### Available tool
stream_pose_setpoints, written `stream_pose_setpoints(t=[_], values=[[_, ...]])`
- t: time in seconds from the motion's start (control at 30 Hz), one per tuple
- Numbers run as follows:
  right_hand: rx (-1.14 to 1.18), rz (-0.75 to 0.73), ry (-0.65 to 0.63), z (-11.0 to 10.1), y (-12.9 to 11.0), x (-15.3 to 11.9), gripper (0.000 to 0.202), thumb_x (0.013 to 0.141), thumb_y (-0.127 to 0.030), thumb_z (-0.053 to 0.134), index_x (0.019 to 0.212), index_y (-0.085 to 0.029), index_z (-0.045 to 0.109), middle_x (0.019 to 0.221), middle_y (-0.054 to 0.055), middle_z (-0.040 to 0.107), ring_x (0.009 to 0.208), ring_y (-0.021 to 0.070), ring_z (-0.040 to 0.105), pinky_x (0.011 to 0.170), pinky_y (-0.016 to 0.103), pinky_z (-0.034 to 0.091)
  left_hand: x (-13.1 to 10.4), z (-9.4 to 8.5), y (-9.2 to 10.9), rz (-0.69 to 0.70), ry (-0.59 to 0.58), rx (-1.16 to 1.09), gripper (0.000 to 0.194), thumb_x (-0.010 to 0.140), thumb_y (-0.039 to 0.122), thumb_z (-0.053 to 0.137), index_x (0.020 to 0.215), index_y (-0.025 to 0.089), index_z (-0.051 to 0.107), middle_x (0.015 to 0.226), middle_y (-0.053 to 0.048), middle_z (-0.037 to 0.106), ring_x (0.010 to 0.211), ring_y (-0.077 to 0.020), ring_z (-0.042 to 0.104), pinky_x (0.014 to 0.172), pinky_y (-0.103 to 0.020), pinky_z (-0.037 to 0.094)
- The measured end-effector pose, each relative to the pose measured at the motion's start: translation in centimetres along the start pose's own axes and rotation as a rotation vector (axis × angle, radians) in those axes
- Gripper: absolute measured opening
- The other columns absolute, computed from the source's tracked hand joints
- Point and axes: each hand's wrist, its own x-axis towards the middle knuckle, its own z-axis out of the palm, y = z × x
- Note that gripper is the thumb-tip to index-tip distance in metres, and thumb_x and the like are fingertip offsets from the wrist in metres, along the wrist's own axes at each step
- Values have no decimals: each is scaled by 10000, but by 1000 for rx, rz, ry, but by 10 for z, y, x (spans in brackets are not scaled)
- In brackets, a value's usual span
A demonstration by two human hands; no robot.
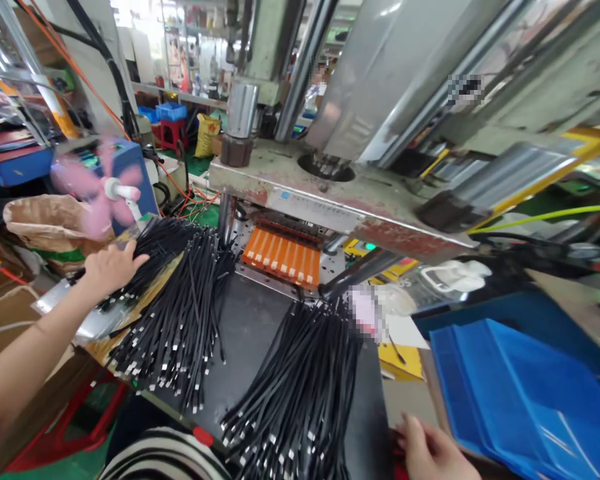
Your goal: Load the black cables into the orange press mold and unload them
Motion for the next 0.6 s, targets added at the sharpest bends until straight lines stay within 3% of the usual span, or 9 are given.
stream_pose_setpoints(t=[0.1, 0.17, 0.2, 0.27, 0.33, 0.4, 0.5, 0.6], values=[[-205, -276, -117, 10, -66, 8, 369, 720, -577, 460, 633, -263, 633, 684, 111, 700, 731, 356, 673, 640, 425, 475, -6, 7, 12, 65, 124, -36, 541, 915, 517, 402, 1211, 86, 538, 1160, -283, 547, 1130, -455, 500, 898, -568, 362], [-422, -381, -175, 24, -105, 5, 439, 802, -600, 424, 689, -239, 647, 702, 130, 695, 750, 363, 677, 652, 419, 470, -7, 3, 23, 143, 212, -67, 489, 926, 487, 379, 1163, 99, 559, 1179, -259, 548, 1167, -430, 482, 935, -551, 350], [-516, -410, -203, 31, -121, 3, 459, 841, -597, 409, 729, -228, 657, 716, 138, 696, 762, 364, 680, 656, 416, 470, -7, 1, 30, 190, 210, -89, 465, 936, 481, 353, 1122, 117, 576, 1148, -233, 573, 1136, -402, 516, 922, -519, 376], [-629, -440, -250, 44, -142, -1, 439, 904, -536, 393, 804, -211, 671, 758, 144, 703, 791, 347, 687, 670, 400, 475, -5, 1, 45, 274, 92, -146, 451, 943, 495, 323, 993, 151, 611, 1005, -175, 637, 986, -349, 608, 831, -448, 440], [-640, -449, -272, 52, -149, -2, 364, 926, -445, 412, 847, -210, 679, 805, 132, 713, 827, 322, 692, 684, 371, 477, 0, 8, 57, 318, -79, -250, 399, 926, 480, 376, 877, 166, 617, 849, -131, 663, 840, -318, 649, 740, -399, 459], [-585, -426, -284, 54, -146, 0, 317, 920, -380, 429, 832, -217, 686, 819, 112, 721, 853, 304, 693, 684, 344, 476, 6, 19, 64, 322, -175, -370, 289, 900, 395, 442, 819, 171, 606, 756, -102, 660, 770, -289, 655, 702, -362, 451], [-434, -361, -243, 56, -136, 6, 313, 897, -411, 456, 855, -216, 698, 854, 102, 732, 879, 306, 689, 684, 340, 483, 15, 32, 66, 320, -176, -478, 224, 892, 299, 434, 759, 178, 568, 698, -56, 641, 708, -221, 637, 674, -306, 431], [-291, -346, -159, 62, -128, 12, 349, 840, -445, 508, 956, -172, 692, 954, 128, 730, 919, 332, 677, 724, 379, 494, 23, 31, 67, 364, -147, -662, 217, 901, 317, 413, 768, 185, 523, 680, -15, 616, 662, -162, 605, 652, -263, 429]])
